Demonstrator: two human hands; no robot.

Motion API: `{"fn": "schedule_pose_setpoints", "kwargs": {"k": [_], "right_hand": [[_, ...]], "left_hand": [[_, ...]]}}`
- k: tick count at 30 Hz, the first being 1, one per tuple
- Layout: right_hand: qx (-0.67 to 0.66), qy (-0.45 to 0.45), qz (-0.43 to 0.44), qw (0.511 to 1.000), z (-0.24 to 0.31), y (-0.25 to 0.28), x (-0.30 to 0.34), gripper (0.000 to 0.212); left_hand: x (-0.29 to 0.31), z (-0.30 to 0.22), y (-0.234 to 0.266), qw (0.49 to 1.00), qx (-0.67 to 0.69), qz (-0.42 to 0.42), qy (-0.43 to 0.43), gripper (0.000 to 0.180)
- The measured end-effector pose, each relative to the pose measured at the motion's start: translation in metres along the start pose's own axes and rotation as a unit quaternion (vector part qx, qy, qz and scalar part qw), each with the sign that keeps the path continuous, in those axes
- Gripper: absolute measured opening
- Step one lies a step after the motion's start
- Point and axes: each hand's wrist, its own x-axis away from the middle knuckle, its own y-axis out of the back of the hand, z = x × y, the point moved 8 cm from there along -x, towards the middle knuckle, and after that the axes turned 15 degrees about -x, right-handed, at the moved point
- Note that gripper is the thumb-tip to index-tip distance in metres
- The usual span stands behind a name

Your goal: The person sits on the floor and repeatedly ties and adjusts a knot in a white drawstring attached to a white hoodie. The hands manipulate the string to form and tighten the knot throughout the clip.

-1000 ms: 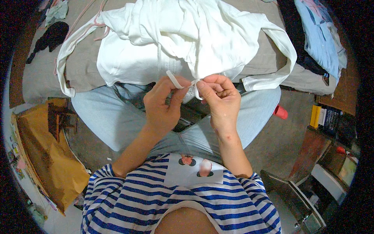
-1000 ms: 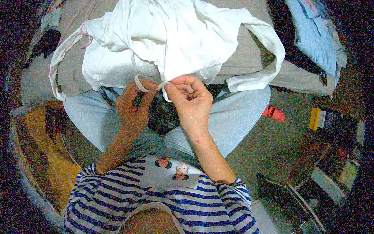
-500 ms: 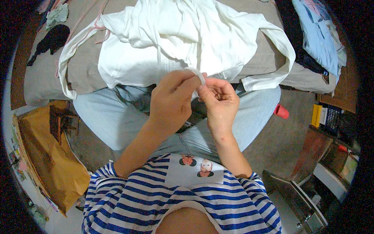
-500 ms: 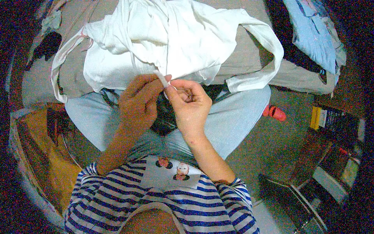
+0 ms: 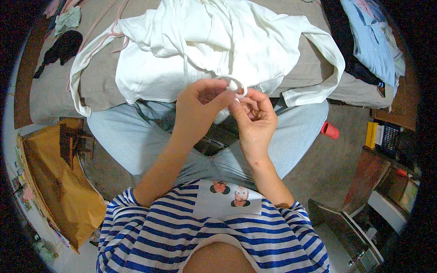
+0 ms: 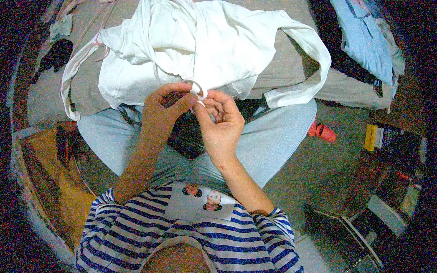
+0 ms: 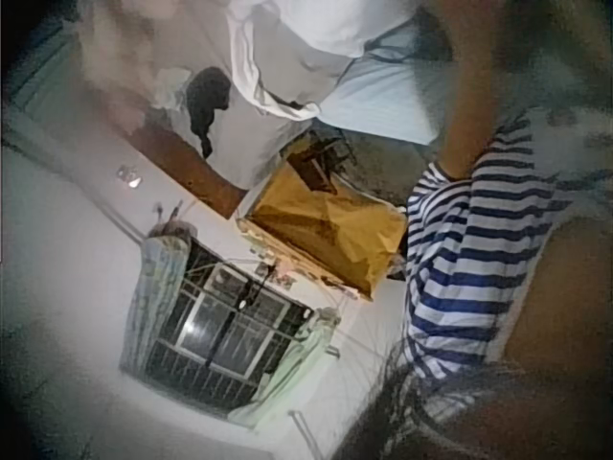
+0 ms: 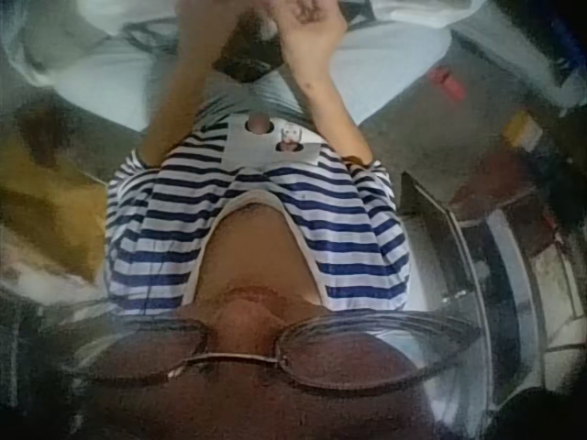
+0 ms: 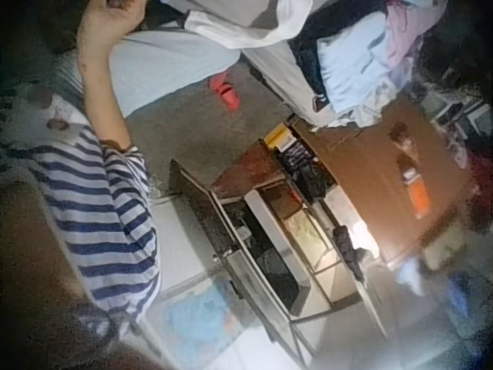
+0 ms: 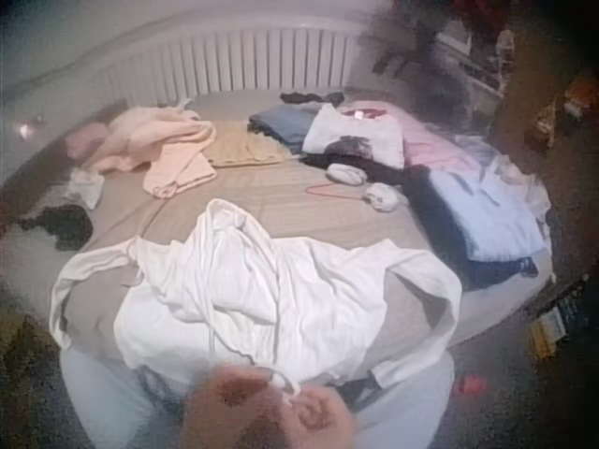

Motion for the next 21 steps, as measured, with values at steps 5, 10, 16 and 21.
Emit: {"fn": "schedule_pose_setpoints", "kwargs": {"k": [5,10,16,21], "right_hand": [[-0.009,-0.009,0.008,1.0,0.001,-0.003,0.001,0.022],[-0.015,-0.008,0.022,1.0,0.003,-0.004,0.0,0.017],[0.027,-0.001,0.031,0.999,0.006,-0.003,-0.002,0.017],[0.041,-0.005,0.025,0.999,0.011,-0.006,-0.004,0.02]], "left_hand": [[-0.001,0.001,-0.001,1.0,0.019,0.024,-0.005,0.017],[-0.001,0.002,-0.002,0.999,0.012,0.037,0.007,0.016],[0.001,-0.004,-0.003,0.998,0.024,0.053,0.004,0.016],[-0.002,0.006,-0.001,0.998,0.046,0.046,0.019,0.017]]}}
